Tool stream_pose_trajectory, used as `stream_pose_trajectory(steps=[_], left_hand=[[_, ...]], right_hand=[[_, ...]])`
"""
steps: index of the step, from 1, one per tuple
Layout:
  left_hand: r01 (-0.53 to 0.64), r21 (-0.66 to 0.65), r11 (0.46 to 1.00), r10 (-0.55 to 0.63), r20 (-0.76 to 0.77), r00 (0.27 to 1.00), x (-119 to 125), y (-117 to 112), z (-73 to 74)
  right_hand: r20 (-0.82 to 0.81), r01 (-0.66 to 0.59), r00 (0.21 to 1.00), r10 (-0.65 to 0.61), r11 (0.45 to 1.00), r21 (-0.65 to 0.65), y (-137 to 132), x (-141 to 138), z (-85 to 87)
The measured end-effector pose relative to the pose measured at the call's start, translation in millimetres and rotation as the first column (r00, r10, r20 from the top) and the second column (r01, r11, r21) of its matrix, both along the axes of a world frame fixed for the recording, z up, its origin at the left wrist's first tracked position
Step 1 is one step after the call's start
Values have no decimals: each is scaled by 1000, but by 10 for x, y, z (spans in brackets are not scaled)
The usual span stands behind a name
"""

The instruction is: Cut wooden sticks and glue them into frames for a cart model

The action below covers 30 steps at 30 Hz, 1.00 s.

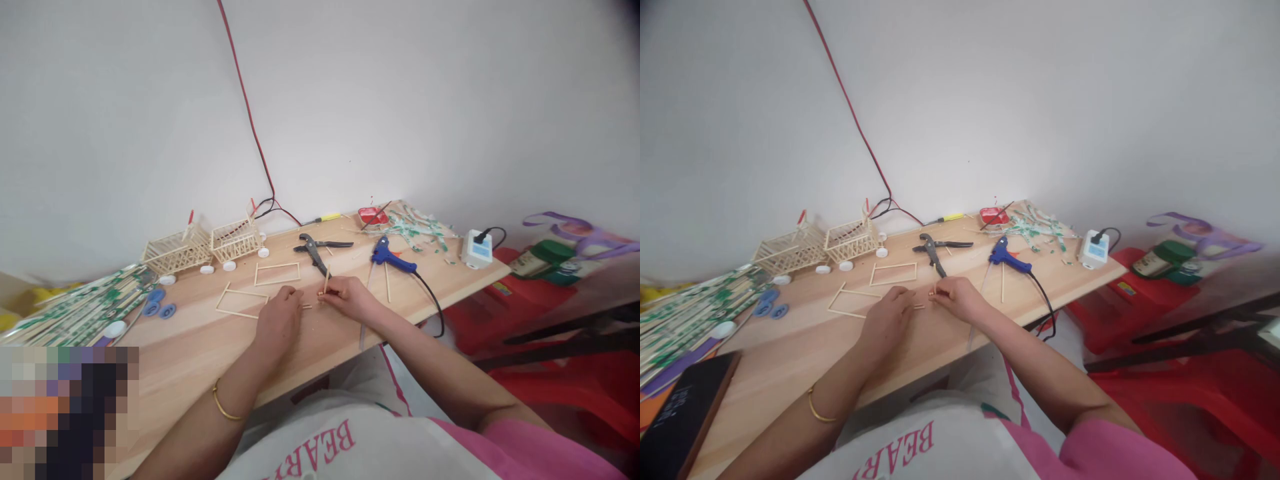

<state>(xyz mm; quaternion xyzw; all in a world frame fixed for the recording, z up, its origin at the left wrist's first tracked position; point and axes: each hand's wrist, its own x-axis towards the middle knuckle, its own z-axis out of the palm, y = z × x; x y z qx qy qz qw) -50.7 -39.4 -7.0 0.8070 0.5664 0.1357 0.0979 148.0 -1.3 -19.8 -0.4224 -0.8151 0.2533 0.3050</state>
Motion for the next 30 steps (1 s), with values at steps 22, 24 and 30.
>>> stream_pose_trajectory(steps=[22, 24, 30], left_hand=[[-6, -177, 984, 87, 458, 885, 363, 39, -82], [-6, -153, 988, 71, 424, 903, 364, 37, -129], [9, -166, 986, 59, 399, 915, 372, 34, -138]], right_hand=[[83, -145, 986, 143, 989, 9, -138, 29, 113], [91, -148, 985, 146, 989, 14, -136, 40, 82], [54, -157, 986, 157, 988, -4, -141, 60, 28]])
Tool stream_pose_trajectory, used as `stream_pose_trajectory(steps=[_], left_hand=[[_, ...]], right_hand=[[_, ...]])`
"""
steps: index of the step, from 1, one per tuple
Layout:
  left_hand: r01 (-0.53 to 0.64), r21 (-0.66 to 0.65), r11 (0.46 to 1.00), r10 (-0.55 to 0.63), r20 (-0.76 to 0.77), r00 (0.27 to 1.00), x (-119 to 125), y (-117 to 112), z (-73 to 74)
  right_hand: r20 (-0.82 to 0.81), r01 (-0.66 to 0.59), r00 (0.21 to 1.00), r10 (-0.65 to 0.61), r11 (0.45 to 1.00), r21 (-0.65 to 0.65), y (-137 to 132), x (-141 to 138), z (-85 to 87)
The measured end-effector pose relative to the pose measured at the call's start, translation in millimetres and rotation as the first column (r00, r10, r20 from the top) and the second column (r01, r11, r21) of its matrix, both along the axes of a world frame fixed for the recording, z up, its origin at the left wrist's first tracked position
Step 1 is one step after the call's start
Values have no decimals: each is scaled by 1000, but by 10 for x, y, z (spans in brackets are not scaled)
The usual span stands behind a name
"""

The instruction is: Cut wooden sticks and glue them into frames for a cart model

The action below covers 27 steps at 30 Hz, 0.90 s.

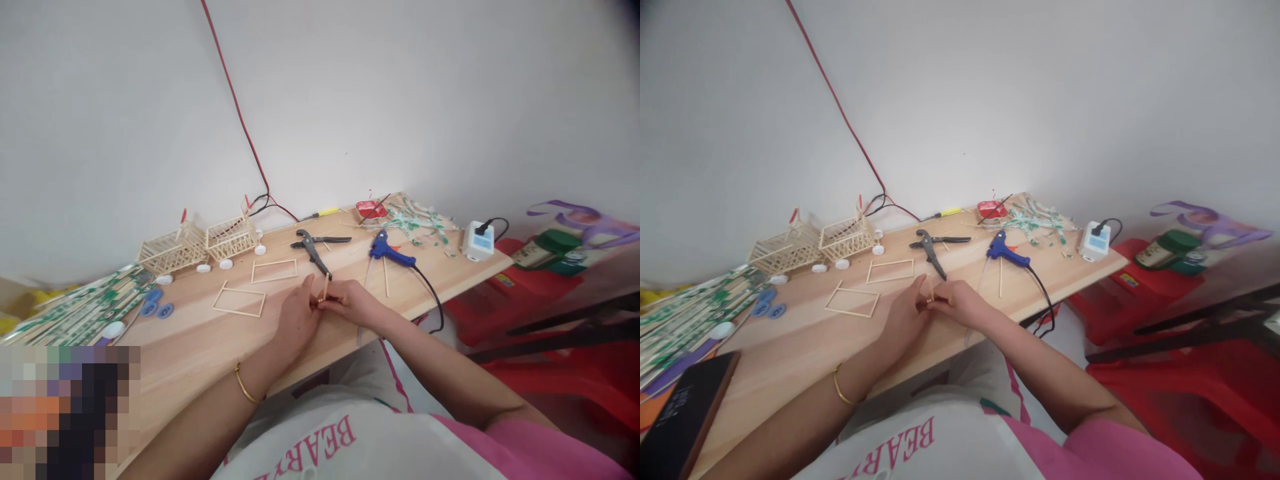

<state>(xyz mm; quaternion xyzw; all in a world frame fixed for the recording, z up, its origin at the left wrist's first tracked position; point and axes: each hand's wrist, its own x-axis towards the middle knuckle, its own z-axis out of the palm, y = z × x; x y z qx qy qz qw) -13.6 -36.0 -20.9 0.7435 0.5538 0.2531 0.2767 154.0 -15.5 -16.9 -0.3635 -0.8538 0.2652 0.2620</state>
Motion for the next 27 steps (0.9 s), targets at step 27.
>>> stream_pose_trajectory(steps=[27], left_hand=[[16, -17, 1000, -16, -1, 1000, -13, 9, -39]], right_hand=[[16, 26, 1000, -26, 1000, 10, -26, -3, 63]])
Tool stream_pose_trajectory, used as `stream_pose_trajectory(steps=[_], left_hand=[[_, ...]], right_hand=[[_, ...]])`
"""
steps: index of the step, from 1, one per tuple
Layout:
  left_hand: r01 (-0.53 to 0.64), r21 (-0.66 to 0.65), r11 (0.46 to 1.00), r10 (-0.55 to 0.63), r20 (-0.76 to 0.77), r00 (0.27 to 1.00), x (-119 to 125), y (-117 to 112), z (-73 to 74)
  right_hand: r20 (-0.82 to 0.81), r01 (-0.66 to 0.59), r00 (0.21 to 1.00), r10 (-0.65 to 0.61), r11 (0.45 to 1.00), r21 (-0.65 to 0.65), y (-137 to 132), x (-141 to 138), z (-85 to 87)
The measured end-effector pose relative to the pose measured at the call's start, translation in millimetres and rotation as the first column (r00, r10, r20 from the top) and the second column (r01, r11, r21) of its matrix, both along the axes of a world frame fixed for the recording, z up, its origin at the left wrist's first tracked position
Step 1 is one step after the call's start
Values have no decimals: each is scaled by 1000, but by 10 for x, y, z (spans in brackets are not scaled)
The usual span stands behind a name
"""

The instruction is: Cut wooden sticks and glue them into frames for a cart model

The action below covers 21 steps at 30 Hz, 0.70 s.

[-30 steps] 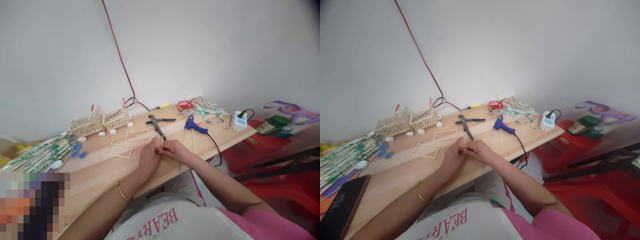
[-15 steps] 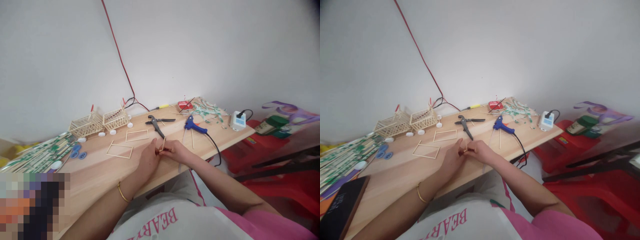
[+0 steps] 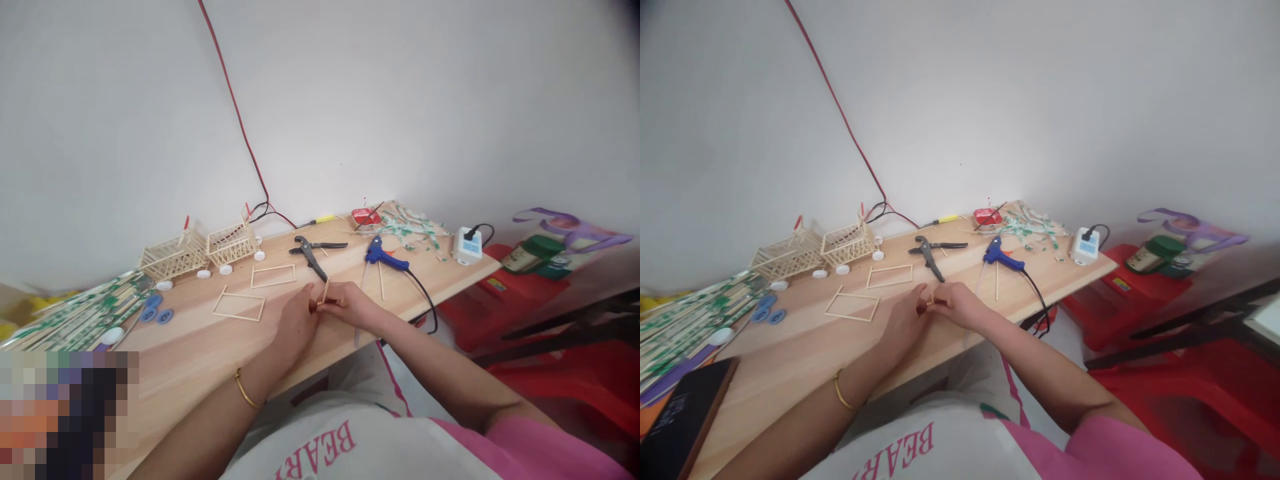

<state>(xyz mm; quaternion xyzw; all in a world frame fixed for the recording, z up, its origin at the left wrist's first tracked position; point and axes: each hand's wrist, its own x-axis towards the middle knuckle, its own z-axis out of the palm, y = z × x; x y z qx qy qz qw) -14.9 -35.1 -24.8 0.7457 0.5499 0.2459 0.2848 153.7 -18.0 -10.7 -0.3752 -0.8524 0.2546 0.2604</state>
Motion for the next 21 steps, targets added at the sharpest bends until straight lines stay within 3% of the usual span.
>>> stream_pose_trajectory(steps=[16, 19, 21], left_hand=[[57, 81, 995, -62, 58, 996, -44, 5, -98], [40, 24, 999, -43, 174, 984, -70, -8, -25], [33, -42, 999, -18, 328, 944, -91, -25, 43]], right_hand=[[-29, -24, 999, 24, 1000, 16, -32, -75, 45], [-44, 47, 998, -46, 999, 22, -31, -66, 120], [-84, 125, 989, -125, 992, -9, -31, -51, 180]])
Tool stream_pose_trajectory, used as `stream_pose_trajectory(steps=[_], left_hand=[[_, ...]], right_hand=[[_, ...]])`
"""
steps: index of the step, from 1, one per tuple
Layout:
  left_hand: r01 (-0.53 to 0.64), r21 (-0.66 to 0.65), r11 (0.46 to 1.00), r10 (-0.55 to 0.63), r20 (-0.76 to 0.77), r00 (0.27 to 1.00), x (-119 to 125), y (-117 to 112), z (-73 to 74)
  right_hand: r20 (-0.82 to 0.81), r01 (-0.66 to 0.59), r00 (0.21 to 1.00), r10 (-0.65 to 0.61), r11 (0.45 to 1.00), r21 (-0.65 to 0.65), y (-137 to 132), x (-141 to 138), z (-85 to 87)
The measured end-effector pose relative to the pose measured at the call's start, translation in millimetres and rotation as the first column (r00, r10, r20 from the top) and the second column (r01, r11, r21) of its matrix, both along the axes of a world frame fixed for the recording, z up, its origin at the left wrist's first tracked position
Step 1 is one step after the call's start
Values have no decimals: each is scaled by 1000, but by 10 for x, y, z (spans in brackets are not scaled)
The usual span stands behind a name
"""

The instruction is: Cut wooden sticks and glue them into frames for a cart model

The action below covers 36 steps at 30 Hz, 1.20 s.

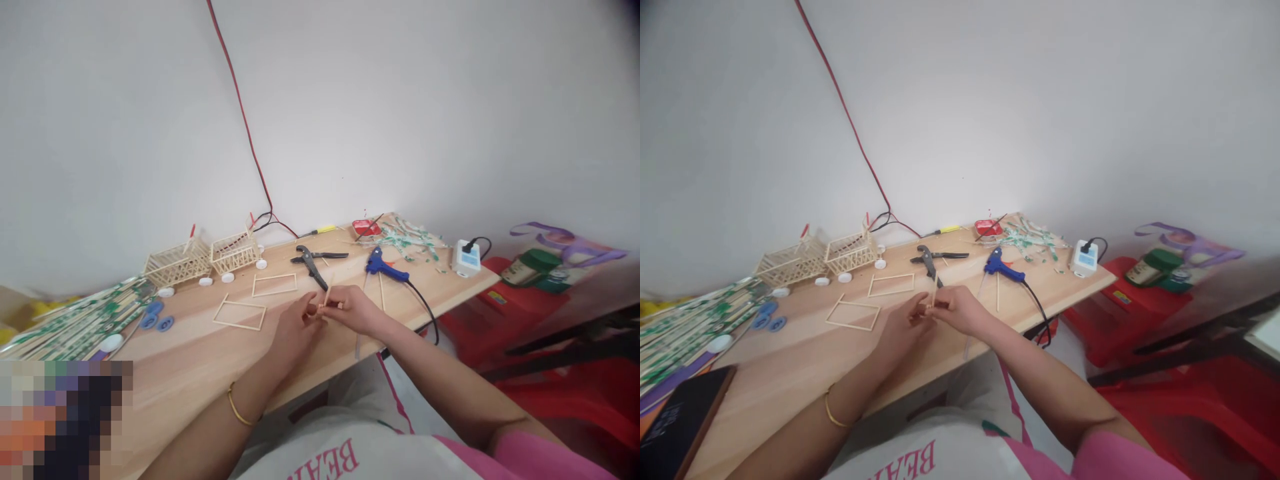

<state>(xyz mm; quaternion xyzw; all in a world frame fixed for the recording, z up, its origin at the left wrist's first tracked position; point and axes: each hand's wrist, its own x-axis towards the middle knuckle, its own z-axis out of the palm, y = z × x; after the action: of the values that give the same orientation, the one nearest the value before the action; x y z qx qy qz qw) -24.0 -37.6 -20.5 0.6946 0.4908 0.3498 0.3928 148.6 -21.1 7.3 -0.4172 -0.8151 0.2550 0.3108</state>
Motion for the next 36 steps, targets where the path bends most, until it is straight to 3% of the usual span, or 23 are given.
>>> stream_pose_trajectory(steps=[3, 5, 11, 16, 22, 28, 36], left_hand=[[101, -122, 987, -69, 244, 967, -13, -22, 83], [153, -190, 970, -86, 323, 943, -7, -28, 112], [90, -289, 953, 6, 314, 949, -19, -13, 156], [126, -378, 917, 30, 382, 924, -64, 3, 146], [195, -525, 829, 121, 509, 852, -81, 20, 68], [353, -555, 753, 114, 638, 762, -118, 8, 140], [284, -567, 773, 129, 579, 805, -115, 11, 67]], right_hand=[[-92, 31, 995, -44, 990, -138, 0, 8, 72], [-132, 3, 991, -35, 972, -236, 1, -5, 96], [-162, -8, 985, -52, 936, -353, 40, -71, 75], [-208, -82, 978, -16, 886, -457, 133, -70, 70], [-202, -76, 979, -25, 876, -476, 198, -74, 129], [-233, -109, 972, -12, 860, -499, 215, -74, 93], [-237, -158, 971, 34, 832, -531, 220, -92, 104]])
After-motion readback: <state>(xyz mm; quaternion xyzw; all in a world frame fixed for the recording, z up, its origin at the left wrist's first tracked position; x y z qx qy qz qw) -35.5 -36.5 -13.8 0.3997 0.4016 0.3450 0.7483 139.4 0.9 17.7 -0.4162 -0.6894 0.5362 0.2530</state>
